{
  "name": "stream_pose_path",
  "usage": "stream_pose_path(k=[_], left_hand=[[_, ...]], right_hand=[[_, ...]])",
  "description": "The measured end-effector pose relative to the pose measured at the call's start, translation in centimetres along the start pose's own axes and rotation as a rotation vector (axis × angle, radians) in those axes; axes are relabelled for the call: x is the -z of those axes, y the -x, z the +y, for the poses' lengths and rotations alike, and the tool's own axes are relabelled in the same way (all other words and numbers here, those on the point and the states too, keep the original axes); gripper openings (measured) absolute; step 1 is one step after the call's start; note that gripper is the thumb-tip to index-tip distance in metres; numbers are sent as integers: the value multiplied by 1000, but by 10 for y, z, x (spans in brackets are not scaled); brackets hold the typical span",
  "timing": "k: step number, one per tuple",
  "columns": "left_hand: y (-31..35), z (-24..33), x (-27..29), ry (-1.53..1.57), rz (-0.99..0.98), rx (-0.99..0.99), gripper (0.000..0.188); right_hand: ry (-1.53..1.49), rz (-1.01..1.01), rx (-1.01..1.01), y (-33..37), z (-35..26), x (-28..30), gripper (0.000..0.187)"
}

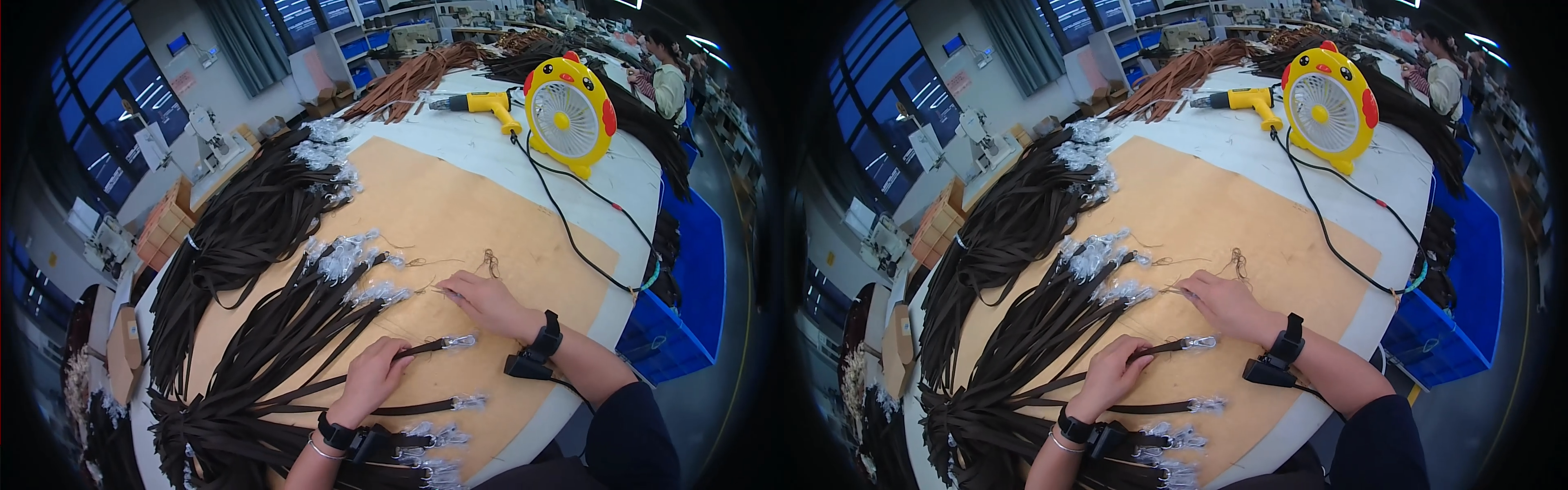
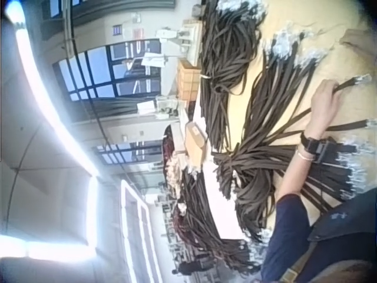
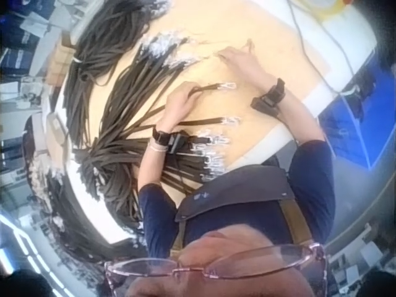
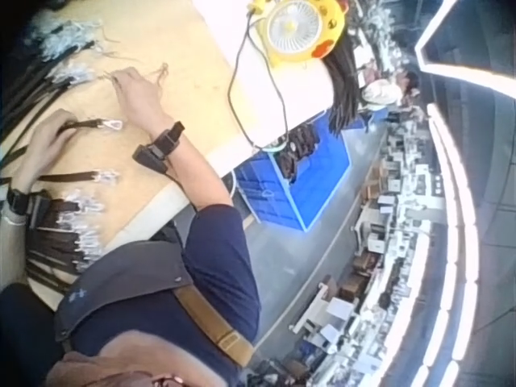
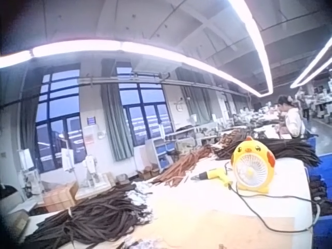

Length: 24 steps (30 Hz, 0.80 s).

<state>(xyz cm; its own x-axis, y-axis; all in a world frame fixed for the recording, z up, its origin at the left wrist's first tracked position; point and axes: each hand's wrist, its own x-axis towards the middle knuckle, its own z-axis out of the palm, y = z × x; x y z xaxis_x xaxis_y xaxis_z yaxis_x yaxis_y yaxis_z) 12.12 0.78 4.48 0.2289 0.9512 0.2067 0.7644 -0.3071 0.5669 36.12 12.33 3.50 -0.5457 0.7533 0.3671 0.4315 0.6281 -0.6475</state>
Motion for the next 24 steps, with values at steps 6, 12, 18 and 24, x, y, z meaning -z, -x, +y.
stream_pose_path(k=[6, 12, 18, 24], left_hand=[[-23, 4, -17, 14, 68, -92, 24], [-36, 15, -32, 154, -19, -29, 29], [-23, 28, -17, 194, -40, 41, 5], [-31, 24, -22, 129, -41, -81, 4]], right_hand=[[-113, -264, -31, 5, -5, 6, 22], [-96, -344, -31, 22, 16, -5, 34], [-64, -249, 35, 13, 20, -41, 31], [-169, -289, -30, 14, 12, -23, 25]])
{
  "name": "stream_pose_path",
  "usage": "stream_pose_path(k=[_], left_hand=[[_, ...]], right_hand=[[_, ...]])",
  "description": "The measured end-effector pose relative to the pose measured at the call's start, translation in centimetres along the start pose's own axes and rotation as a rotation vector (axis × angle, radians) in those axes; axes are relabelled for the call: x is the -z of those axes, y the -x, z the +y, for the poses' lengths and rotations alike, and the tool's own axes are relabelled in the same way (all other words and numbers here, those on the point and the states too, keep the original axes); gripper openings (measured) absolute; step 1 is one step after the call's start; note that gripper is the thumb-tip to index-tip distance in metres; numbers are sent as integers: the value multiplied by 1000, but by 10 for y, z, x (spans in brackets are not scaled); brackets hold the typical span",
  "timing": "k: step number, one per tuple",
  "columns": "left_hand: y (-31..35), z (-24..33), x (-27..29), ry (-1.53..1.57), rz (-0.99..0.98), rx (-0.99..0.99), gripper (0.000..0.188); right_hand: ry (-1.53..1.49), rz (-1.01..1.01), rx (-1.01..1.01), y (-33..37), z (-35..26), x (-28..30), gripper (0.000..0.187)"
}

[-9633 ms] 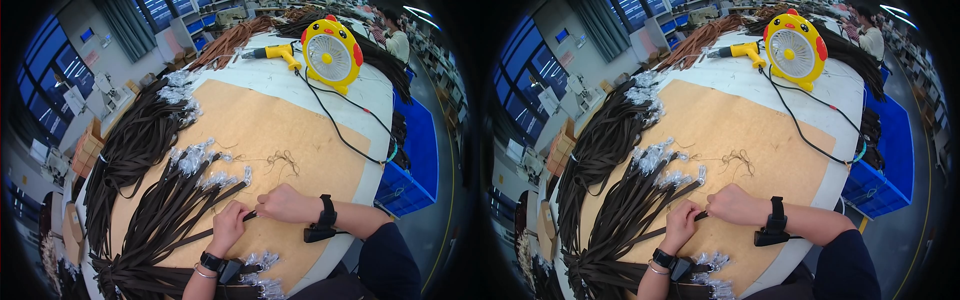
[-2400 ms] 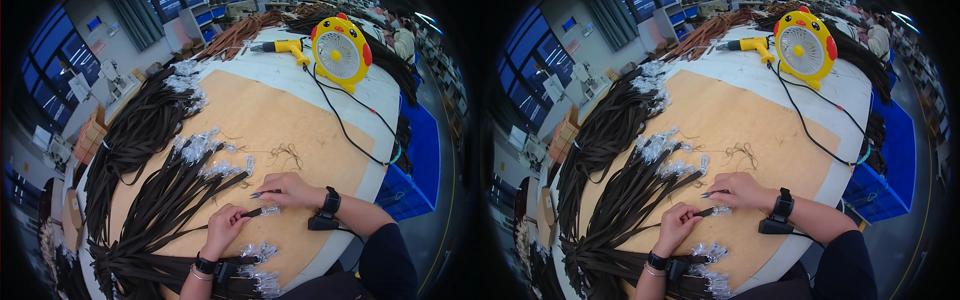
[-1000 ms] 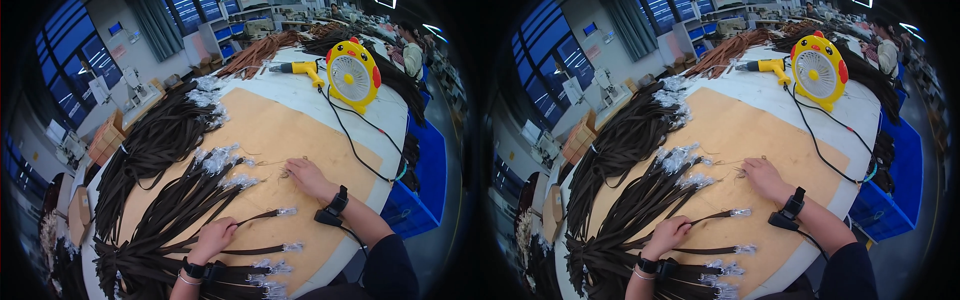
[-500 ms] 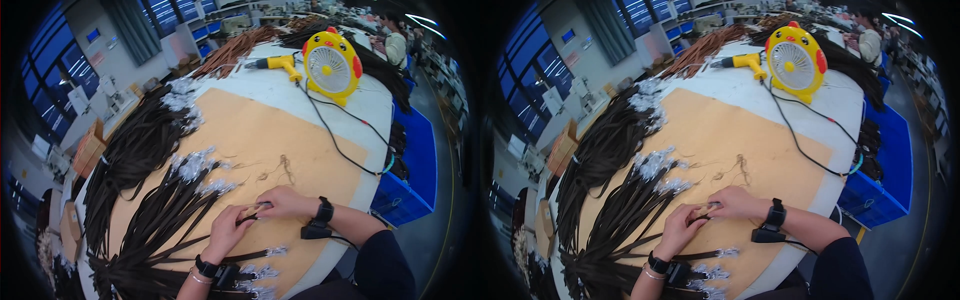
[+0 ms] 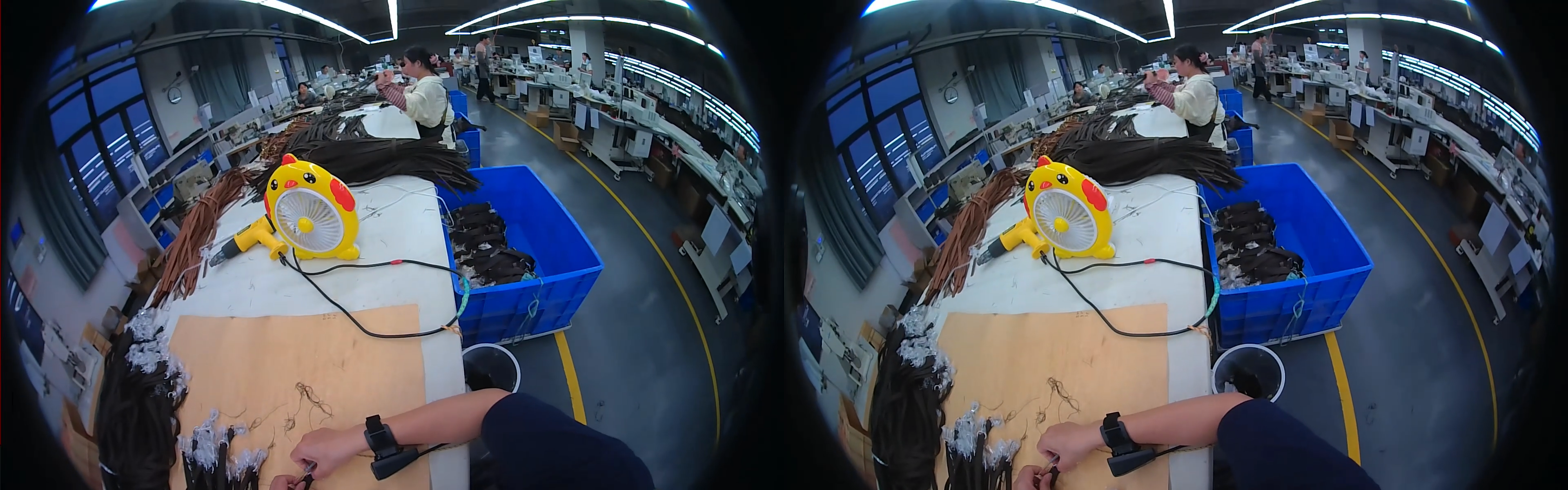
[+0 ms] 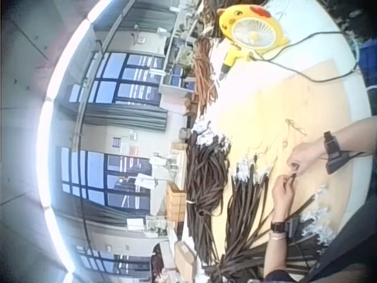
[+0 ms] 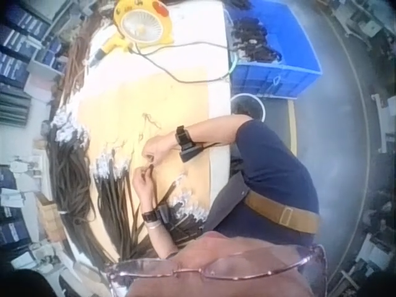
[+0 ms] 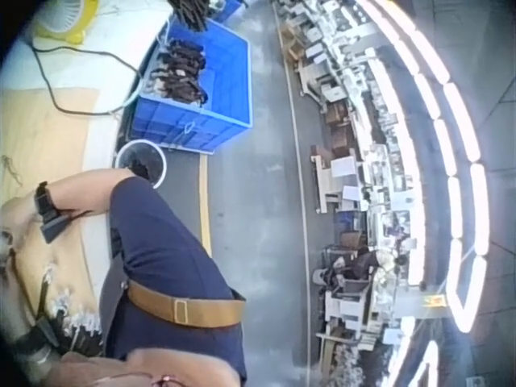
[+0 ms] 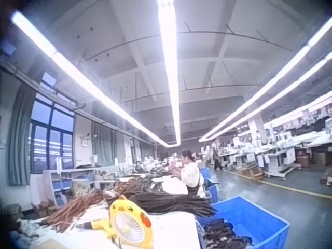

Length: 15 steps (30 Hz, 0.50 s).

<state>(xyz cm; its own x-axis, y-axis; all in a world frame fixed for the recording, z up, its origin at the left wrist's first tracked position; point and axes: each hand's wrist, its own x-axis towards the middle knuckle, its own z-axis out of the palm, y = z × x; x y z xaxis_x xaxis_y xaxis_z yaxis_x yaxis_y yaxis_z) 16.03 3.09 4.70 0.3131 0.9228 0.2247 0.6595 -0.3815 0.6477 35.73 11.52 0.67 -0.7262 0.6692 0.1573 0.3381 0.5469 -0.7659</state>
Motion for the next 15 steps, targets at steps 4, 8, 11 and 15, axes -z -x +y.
stream_pose_path(k=[4, 8, 11, 15], left_hand=[[-4, -1, 4, -29, -6, 11, 8], [-4, 17, 11, 56, -36, 72, 12], [-5, 5, 13, 68, -54, 13, 16], [-9, 0, 17, 101, -131, 3, 11]], right_hand=[[-91, 26, 17, -3, 2, 0, 22], [-233, 20, -19, -7, 0, 1, 21], [-385, -43, -42, -9, 2, 1, 19], [-491, -55, -1, -18, 19, -15, 20]])
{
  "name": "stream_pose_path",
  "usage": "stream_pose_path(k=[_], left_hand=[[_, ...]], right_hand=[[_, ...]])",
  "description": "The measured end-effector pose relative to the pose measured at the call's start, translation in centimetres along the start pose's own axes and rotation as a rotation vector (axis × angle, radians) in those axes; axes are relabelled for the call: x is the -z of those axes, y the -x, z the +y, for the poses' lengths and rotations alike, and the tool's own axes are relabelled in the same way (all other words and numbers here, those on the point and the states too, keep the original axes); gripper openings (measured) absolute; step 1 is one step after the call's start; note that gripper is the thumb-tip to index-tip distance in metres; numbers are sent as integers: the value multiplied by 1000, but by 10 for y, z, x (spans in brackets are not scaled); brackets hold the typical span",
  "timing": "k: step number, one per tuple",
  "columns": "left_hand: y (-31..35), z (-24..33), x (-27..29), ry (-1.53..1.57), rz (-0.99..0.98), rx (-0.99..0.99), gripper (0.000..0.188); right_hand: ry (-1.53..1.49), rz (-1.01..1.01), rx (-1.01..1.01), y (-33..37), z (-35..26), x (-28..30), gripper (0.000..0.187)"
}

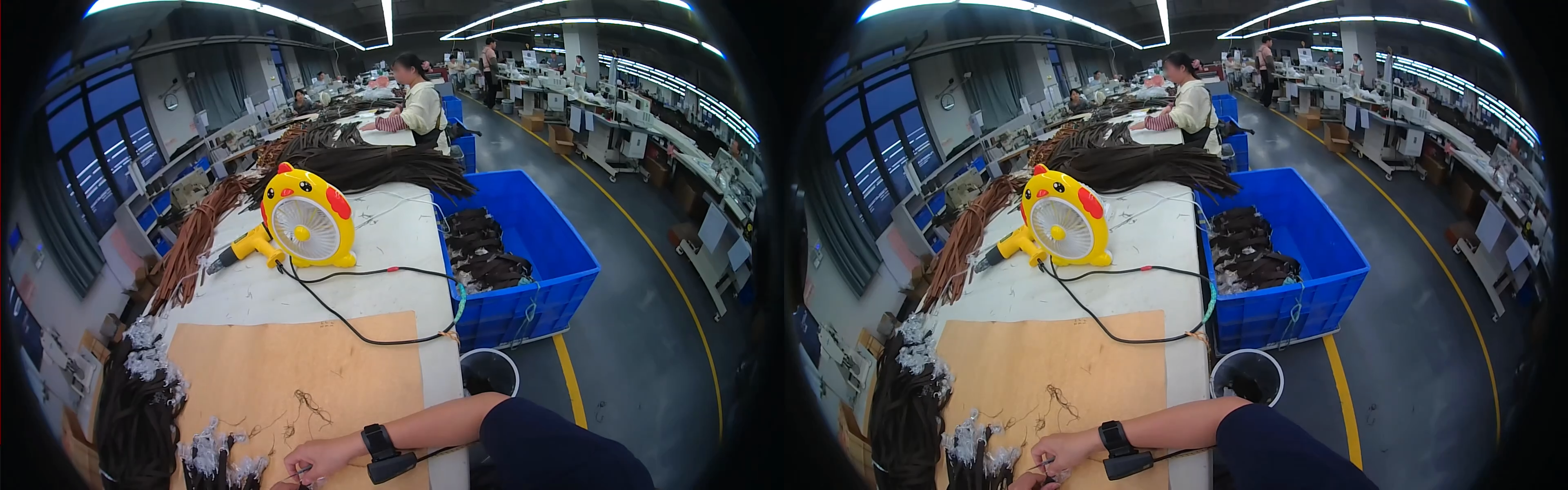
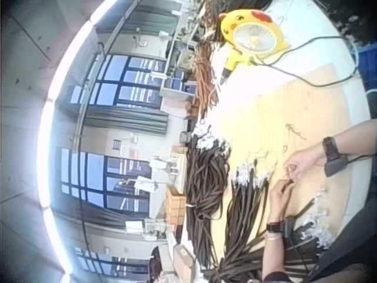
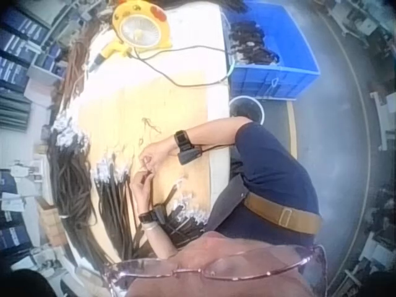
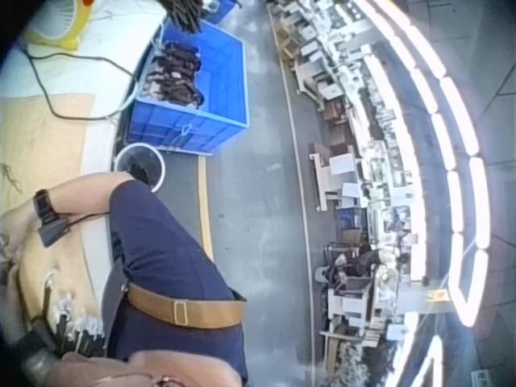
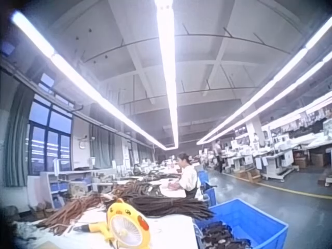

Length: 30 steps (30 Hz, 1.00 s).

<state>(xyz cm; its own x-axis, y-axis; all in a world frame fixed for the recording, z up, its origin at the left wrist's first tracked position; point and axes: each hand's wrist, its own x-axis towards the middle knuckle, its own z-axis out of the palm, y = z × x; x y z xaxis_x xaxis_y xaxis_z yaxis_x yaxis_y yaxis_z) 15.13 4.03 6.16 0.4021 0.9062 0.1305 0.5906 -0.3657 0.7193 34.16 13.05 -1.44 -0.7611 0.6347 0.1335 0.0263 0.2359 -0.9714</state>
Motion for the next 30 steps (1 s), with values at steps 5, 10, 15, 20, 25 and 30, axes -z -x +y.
stream_pose_path(k=[5, 10, 15, 20, 25, 30], left_hand=[[-1, -11, 0, -12, -2, -76, 6], [0, -5, 3, -362, 1, -384, 10], [4, 33, 4, -641, -13, -284, 12], [7, -1, -10, -659, 118, -157, 6], [2, -24, -17, -286, 217, -108, 7], [12, -29, -11, -24, 222, -21, 10]], right_hand=[[-219, -67, -42, -4, 10, -2, 17], [-272, -28, -57, 4, 4, -7, 14], [184, 74, -40, 6, -5, -7, 19], [511, 259, 15, 20, -31, 11, 23], [586, 192, 86, 35, -59, 33, 31], [901, -2, 157, 31, -65, 13, 25]])
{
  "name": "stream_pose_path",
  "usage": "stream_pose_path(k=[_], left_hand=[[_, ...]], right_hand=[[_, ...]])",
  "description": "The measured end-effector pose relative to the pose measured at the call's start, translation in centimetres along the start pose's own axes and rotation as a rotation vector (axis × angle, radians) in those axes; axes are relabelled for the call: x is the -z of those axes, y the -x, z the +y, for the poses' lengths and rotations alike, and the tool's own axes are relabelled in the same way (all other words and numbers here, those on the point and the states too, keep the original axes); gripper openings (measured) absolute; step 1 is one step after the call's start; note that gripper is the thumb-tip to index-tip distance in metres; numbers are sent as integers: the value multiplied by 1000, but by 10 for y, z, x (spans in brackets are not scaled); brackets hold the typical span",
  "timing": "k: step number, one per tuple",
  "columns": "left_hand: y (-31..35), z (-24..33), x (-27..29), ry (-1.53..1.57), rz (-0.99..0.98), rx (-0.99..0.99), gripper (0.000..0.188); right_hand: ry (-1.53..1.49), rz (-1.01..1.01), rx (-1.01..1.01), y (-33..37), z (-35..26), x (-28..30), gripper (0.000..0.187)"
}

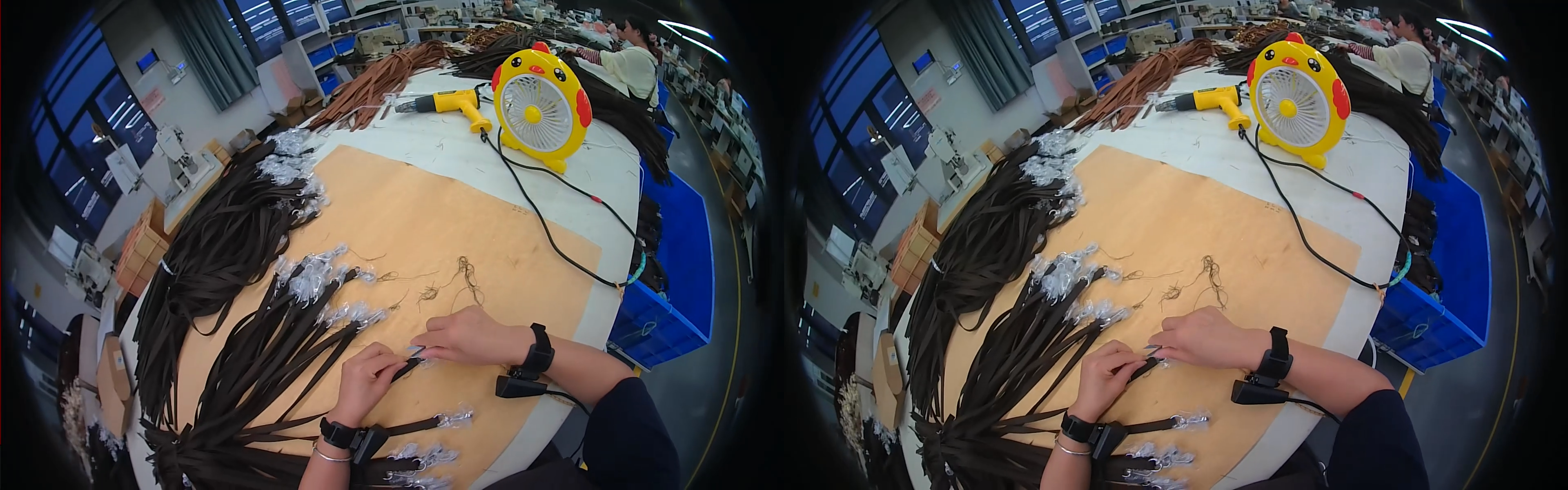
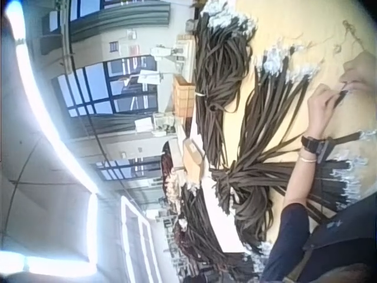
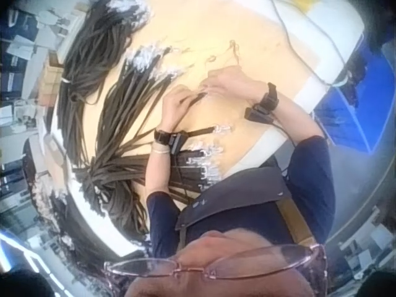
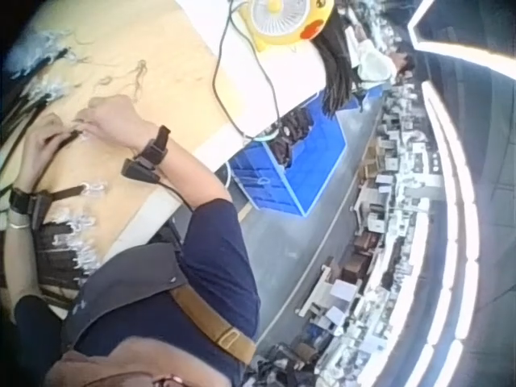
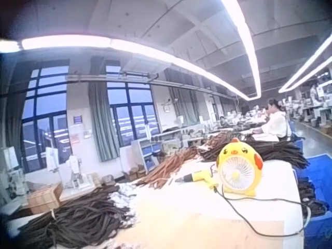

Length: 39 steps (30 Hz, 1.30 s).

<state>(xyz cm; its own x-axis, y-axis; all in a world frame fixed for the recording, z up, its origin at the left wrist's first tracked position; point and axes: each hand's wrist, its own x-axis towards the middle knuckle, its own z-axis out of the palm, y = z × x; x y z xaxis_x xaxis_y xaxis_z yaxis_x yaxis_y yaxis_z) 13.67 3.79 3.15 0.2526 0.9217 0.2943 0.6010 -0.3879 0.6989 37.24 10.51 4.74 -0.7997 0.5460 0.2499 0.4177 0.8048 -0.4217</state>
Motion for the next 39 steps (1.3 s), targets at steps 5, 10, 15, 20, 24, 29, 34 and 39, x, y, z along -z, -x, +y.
stream_pose_path(k=[5, 10, 15, 20, 24, 29, 34, 39], left_hand=[[0, -1, -2, 37, -1, 38, 11], [-3, 4, -5, 83, -1, 77, 20], [-5, 9, -6, -28, -89, 37, 24], [-5, 9, -6, -43, -97, 48, 19], [-5, 9, -6, -53, -127, 38, 16], [-8, 7, -1, -80, -142, 70, 12], [-5, 7, -2, -176, -11, 76, 10], [-9, 33, -1, -243, -64, 40, 8]], right_hand=[[56, -12, 64, 4, 0, -4, 22], [107, -27, 70, 3, 1, -4, 20], [75, 0, 93, 4, 2, -3, 19], [67, -15, 81, 3, 3, -3, 20], [46, -7, 88, 4, 3, -3, 20], [51, -12, 98, 3, 2, -3, 22], [66, -8, 109, 2, 1, -4, 23], [76, -14, 100, 4, 3, -5, 23]])
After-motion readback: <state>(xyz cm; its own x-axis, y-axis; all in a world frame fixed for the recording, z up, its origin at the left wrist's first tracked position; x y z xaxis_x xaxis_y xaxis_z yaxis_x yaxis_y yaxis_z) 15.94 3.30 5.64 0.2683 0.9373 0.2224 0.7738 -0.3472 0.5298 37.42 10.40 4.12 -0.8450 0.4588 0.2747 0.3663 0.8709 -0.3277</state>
